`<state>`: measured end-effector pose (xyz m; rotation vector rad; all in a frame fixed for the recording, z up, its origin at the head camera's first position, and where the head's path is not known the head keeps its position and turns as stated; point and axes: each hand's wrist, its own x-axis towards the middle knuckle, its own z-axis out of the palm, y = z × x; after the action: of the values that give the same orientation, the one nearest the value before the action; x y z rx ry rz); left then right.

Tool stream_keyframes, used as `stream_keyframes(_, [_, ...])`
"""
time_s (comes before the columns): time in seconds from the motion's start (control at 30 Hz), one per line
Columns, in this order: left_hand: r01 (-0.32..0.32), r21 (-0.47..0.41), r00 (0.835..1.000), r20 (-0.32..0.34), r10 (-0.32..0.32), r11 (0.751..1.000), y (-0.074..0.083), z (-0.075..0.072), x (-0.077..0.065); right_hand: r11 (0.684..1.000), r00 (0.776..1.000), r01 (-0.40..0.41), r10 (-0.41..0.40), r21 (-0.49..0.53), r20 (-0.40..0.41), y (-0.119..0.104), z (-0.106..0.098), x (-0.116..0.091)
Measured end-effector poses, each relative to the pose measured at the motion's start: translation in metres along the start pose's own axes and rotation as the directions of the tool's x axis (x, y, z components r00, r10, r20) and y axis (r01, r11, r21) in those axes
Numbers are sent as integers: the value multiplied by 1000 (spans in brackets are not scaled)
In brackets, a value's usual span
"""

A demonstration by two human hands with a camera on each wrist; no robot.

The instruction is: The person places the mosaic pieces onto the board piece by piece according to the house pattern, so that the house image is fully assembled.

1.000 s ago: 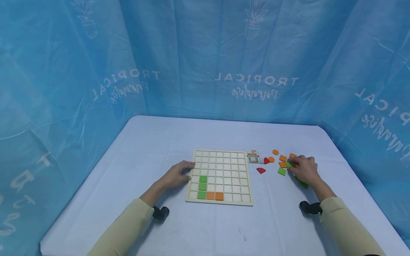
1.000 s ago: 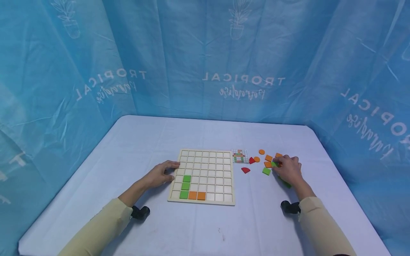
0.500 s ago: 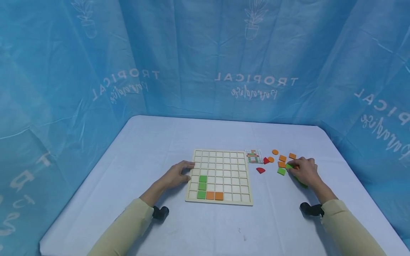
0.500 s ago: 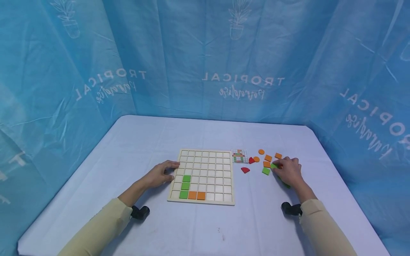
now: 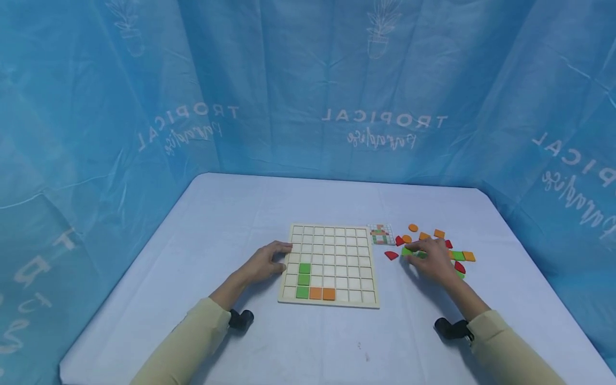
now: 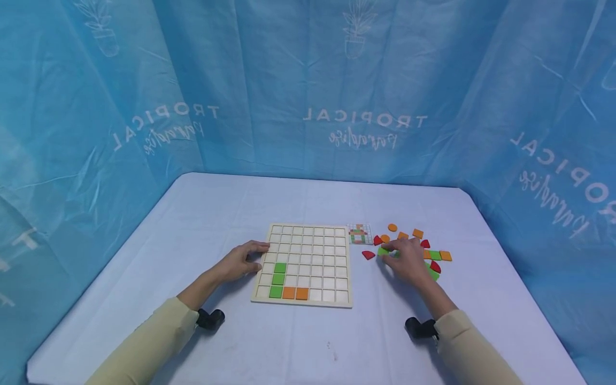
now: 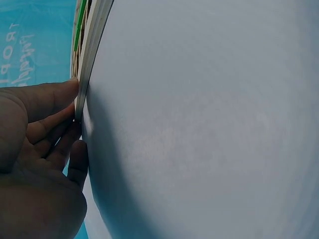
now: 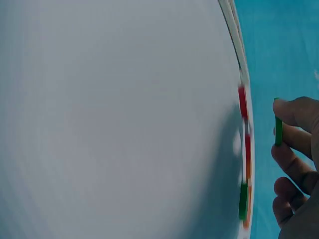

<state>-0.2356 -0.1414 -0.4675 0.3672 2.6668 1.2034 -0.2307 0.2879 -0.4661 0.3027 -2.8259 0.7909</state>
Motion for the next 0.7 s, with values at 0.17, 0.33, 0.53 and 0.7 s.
stream_keyframes(0.17, [-8, 12, 1000, 3, 8, 1000, -3, 2, 2, 996, 999, 44, -46, 72, 22, -36, 23, -10])
stream_keyframes(0.33, [-6, 18, 1000, -3, 6, 1000, -1, 1, 2, 983, 992, 108, -117, 146, 48, -69, 44, -23])
stream_keyframes(0.53, [8, 28, 1000, -4, -7, 1000, 0, 1, 2, 962, 974, 204, -218, 183, 62, -97, 61, -36])
stream_keyframes(0.7, [8, 31, 1000, -4, -8, 999, -2, 2, 2, 943, 951, 288, -302, 167, 68, -110, 71, -44])
